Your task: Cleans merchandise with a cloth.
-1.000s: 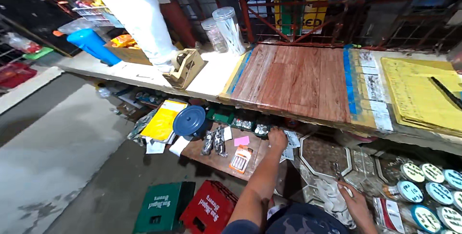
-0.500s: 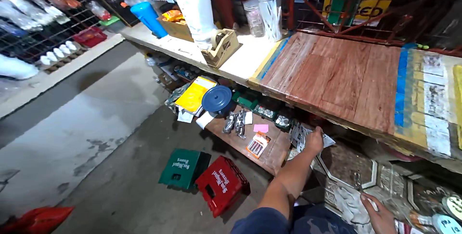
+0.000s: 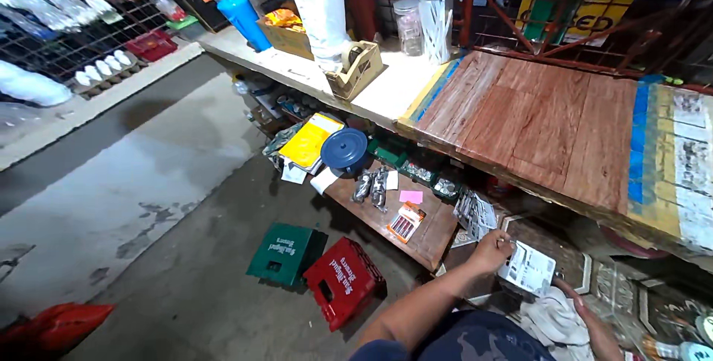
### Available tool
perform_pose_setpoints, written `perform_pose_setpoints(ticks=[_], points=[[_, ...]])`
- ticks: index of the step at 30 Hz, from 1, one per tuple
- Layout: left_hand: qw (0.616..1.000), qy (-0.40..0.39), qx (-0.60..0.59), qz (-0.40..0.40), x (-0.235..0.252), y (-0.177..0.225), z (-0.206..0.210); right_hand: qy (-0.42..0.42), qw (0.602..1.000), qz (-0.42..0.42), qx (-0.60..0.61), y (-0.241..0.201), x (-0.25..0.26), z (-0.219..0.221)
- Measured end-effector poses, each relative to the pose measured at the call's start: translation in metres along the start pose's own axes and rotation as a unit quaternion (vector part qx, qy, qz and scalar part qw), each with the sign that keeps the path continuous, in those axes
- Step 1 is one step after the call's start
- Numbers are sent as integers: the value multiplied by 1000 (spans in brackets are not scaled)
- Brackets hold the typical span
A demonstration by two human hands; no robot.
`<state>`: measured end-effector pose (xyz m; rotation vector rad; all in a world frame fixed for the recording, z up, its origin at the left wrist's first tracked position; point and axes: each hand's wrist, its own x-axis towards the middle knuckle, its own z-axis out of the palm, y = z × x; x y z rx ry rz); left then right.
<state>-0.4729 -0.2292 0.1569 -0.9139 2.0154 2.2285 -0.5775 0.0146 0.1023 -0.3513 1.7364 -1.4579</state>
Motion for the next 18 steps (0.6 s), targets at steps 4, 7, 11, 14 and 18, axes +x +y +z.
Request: perform_pose_setpoints(ticks=[4, 7, 11, 14, 18], points=[[989, -16, -144, 37, -24, -18, -11, 7, 999, -1, 42, -13, 11, 24], [973, -54, -224, 17, -41, -15, -22, 8, 1000, -4, 21, -20, 21, 39], [938, -52, -343, -26, -52, -14, -36, 28, 999, 24, -11, -41, 30, 56], [931, -42, -361, -39, -51, -20, -41, 17, 1000, 14, -18, -58, 31, 65], [920, -68, -381, -59, -49, -33, -43, -7, 997, -5, -73, -66, 34, 72]])
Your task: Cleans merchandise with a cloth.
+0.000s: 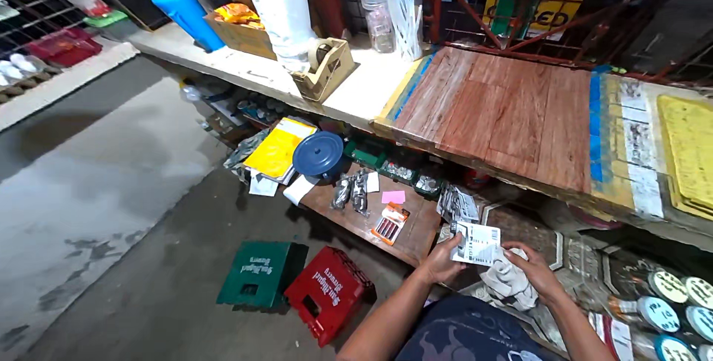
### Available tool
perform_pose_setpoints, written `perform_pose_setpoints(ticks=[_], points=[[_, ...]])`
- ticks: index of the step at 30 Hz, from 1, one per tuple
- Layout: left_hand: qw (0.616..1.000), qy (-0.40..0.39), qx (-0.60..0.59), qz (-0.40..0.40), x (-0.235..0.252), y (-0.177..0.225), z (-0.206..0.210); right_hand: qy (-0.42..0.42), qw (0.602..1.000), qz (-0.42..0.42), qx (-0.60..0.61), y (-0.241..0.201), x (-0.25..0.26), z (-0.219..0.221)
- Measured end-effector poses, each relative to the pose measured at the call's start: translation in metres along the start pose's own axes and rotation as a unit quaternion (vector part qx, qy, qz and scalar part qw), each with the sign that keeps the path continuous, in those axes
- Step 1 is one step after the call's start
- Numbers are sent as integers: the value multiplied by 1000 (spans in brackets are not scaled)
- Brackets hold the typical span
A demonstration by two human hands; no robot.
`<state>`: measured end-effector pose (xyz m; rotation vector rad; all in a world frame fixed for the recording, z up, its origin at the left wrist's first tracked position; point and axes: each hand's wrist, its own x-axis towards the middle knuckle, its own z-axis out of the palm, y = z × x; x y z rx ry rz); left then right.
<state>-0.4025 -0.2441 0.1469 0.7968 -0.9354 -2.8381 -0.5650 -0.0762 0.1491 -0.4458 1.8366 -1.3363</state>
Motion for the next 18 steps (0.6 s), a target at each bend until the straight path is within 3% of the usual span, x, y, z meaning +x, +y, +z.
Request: perform_pose_setpoints(ticks=[3, 6, 8, 11, 14, 16, 18], points=[[998, -34, -47, -9, 8, -8, -12, 22, 993, -21, -115, -4, -2, -12], [999, 16, -28, -4, 8, -10, -9, 143, 973, -74, -165, -28, -19, -14], [998, 57, 16, -18, 6, -10, 1, 185, 956, -158, -168, -45, -32, 1], [999, 30, 27, -21, 3, -13, 23, 135, 920, -300, -213, -43, -28, 36], [995, 31, -90, -25, 3, -15, 52, 108, 865, -377, -313, -10, -6, 61], [990, 24, -134, -30, 10, -18, 54, 123, 849, -394, -331, 2, 6, 50], [991, -11, -133, -32, 15, -24, 45, 130, 860, -355, -342, 3, 12, 28]])
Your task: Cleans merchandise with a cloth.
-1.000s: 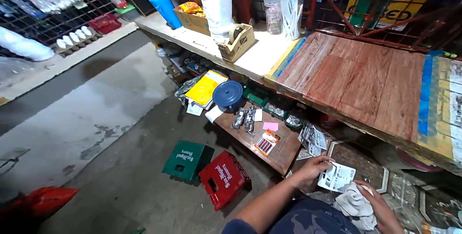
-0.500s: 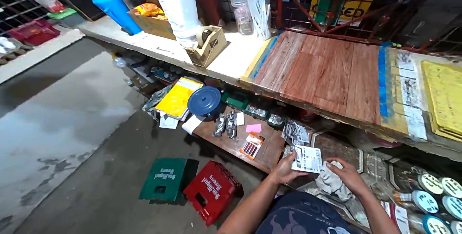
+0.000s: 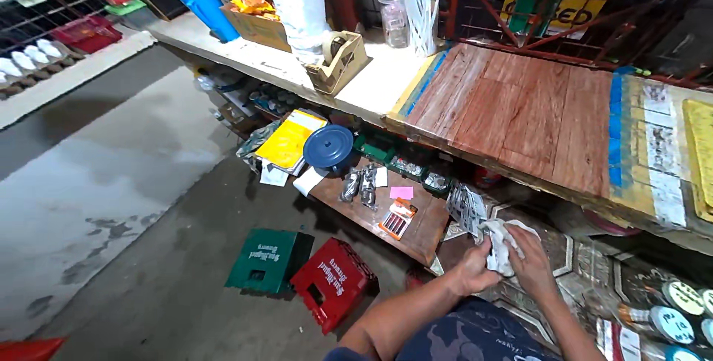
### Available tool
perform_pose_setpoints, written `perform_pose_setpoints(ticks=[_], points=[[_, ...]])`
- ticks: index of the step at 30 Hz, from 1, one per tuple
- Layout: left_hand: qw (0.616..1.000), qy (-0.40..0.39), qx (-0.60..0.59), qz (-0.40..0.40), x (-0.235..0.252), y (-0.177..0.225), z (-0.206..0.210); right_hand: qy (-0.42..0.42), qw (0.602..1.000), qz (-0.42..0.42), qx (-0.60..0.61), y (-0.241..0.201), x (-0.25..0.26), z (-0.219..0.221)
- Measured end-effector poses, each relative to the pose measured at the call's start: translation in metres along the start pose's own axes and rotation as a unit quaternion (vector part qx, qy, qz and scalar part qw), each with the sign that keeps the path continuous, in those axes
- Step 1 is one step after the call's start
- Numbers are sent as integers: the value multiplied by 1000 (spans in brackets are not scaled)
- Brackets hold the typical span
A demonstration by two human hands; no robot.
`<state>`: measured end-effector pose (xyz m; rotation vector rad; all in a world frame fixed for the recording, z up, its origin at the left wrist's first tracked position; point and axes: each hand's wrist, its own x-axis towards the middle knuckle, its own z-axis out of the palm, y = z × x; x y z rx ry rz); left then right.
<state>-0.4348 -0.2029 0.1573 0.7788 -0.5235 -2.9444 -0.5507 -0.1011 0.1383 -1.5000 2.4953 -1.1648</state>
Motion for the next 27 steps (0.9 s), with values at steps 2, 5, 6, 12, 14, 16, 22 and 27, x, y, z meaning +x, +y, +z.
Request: perform_pose_setpoints(ticks=[2, 5, 6, 12, 14, 16, 22, 27], points=[[1000, 6, -27, -9, 1, 0, -7, -21, 996, 83, -16, 21, -1, -17], [998, 28, -58, 2, 0, 14, -8, -31, 993, 117, -6, 41, -11, -48], [997, 36, -61, 2, -4, 20, -7, -68, 993, 99, -8, 39, -16, -58], [997, 22, 47, -63, -16, 36, -3, -39, 995, -59, -77, 21, -40, -35], [991, -4, 129, -46, -22, 41, 1, 24, 993, -94, -68, 15, -38, -26], [975, -5, 223, -2, -25, 47, 4, 48, 998, -20, 31, -1, -35, -23], [943, -16, 298, 145, -19, 42, -1, -49, 841, 369, 391, -56, -11, -36], [954, 58, 235, 176, -14, 39, 11, -114, 820, 410, 382, -35, -20, -29]])
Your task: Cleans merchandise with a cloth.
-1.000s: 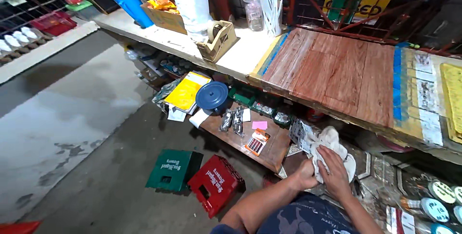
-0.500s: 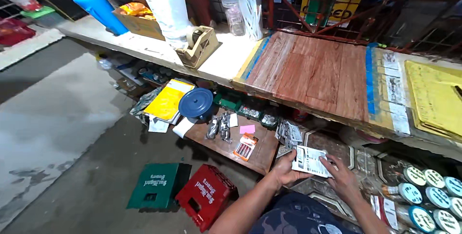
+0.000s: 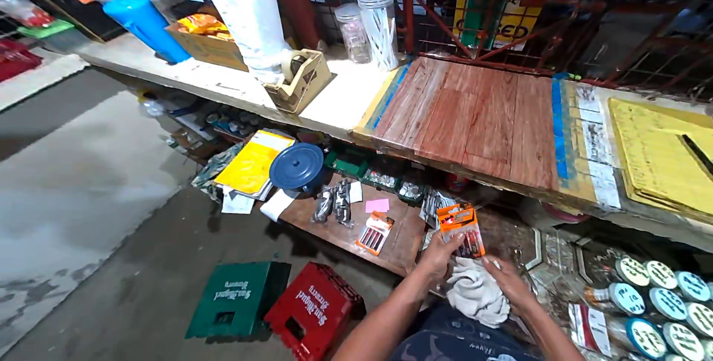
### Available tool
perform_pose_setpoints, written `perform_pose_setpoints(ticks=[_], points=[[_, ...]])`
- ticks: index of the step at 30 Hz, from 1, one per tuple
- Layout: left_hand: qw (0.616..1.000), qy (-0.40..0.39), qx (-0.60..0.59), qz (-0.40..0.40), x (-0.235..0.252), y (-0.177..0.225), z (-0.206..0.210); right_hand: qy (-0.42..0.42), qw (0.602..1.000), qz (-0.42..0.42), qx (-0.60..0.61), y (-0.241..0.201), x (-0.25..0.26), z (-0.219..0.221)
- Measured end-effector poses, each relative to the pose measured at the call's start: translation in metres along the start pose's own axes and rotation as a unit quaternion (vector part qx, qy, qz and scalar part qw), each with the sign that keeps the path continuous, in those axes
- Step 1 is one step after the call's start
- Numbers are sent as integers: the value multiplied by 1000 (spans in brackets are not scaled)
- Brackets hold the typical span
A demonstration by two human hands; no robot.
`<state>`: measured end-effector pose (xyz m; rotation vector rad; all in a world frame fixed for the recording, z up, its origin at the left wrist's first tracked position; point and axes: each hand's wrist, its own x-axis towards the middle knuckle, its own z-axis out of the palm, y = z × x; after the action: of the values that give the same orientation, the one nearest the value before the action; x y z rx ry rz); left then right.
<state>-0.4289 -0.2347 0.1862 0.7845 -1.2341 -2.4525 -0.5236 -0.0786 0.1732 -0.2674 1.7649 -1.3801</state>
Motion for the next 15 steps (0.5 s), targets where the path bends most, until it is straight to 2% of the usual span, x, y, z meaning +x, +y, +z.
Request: perform_pose_setpoints(ticks=[3, 6, 8, 11, 13, 15], points=[[998, 21, -41, -31, 4, -4, -6, 115, 984, 45, 129, 10, 8, -19], [989, 61, -95, -94, 7, -7, -6, 142, 963, 48, 225, -9, 5, -24], [981, 90, -128, -116, 11, -9, -7, 105, 980, 7, 172, -21, -1, -29], [980, 107, -132, -103, 16, -9, -15, 58, 993, -90, 46, -34, -8, -44], [983, 124, -81, -106, 16, -7, -16, 118, 979, -166, 12, -45, -14, -43], [985, 126, -20, -118, 13, -5, -10, 184, 949, -254, -31, -58, -15, -31]])
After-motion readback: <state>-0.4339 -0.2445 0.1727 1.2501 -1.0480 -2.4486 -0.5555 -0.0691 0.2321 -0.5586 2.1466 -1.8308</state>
